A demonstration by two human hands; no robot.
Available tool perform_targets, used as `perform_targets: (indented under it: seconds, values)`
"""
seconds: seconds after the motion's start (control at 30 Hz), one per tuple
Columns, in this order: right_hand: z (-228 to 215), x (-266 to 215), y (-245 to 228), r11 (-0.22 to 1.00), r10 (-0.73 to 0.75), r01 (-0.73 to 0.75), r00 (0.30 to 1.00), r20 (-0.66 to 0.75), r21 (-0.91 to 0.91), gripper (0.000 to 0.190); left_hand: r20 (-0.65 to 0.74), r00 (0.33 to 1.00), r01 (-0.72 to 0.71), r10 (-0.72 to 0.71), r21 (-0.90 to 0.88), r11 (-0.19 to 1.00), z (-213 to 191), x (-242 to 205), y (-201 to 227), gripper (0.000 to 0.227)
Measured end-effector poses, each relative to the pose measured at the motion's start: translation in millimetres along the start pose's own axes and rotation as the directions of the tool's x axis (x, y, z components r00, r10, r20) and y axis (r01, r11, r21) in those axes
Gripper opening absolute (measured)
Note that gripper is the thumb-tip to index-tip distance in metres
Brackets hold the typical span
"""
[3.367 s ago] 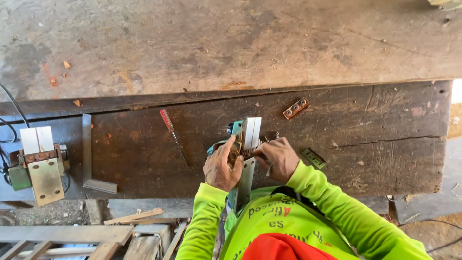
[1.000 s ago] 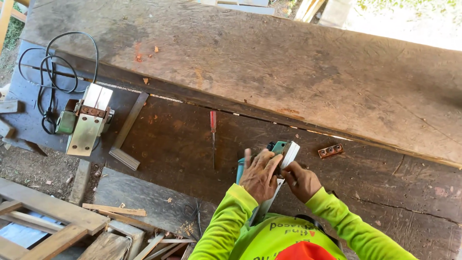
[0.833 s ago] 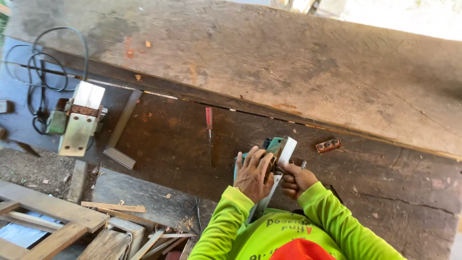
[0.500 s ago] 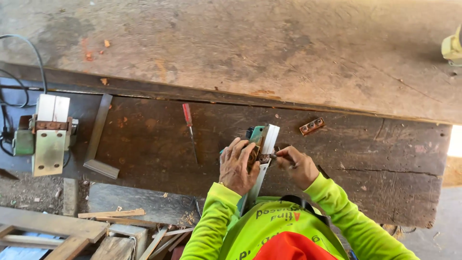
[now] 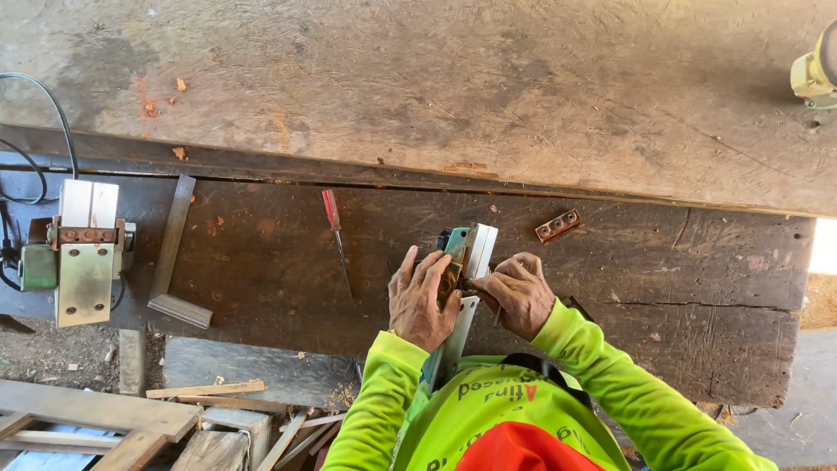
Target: The person works at a wooden workbench fitting a blade assembly onto a green electric hand planer, aligning small metal parts and screws by hand, then picks up a T-handle wrench to tighten the assembly and repositions the planer on the bench.
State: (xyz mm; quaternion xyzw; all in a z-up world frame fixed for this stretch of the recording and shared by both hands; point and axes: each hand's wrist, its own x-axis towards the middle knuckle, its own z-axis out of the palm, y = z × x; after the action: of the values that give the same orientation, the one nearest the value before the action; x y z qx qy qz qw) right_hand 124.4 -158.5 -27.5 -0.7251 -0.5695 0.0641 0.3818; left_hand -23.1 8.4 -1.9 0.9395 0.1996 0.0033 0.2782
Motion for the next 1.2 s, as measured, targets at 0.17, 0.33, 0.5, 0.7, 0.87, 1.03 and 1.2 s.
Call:
perform_targets:
  seconds: [0.17,0.33,0.5,0.7,0.87,1.03,1.2]
  values:
    - [-8.2,8.8,-1.1,0.988,-0.136,0.138,0.99,0.038,-0.065,0.044,0.027,1.0,0.002,-0.002,0.003,1.0,0.4,-0.4,-0.5,0.066]
    - [48.3,-17.0,27.6,0.63,0.482,-0.603,0.798,0.362,0.489,0.023,0.035,0.999,0.007,-0.007,0.014,1.0,-1.6,2.3,1.3,0.067]
    - [36.1,-19.4,11.8,0.087,0.663,-0.817,0.475,0.579,0.57,0.015,-0.029,1.0,-0.01,0.01,-0.002,1.0,0.8,-0.2,-0.9,0.065]
    - [6.1,-11.9,-4.8,0.85,0.4,-0.422,0.907,0.135,0.316,0.017,-0.022,1.0,-0.017,0.017,0.004,1.0,-1.7,0.9,3.1,0.065]
    - [1.6,1.4,0.5,0.988,0.125,-0.131,0.989,0.077,0.082,0.026,-0.02,1.0,0.002,-0.001,0.022,1.0,-1.8,0.8,1.2,0.064]
    - [-11.7,11.1,-0.7,0.994,-0.104,0.106,0.992,0.071,-0.027,0.031,-0.018,1.0,-0.006,0.006,-0.008,1.0,-1.9,0.6,3.7,0.066]
    - [4.2,8.1,8.8,0.996,-0.077,0.071,0.987,0.141,0.049,0.028,-0.01,1.0,-0.003,0.003,0.004,1.0,-2.2,1.0,2.8,0.066]
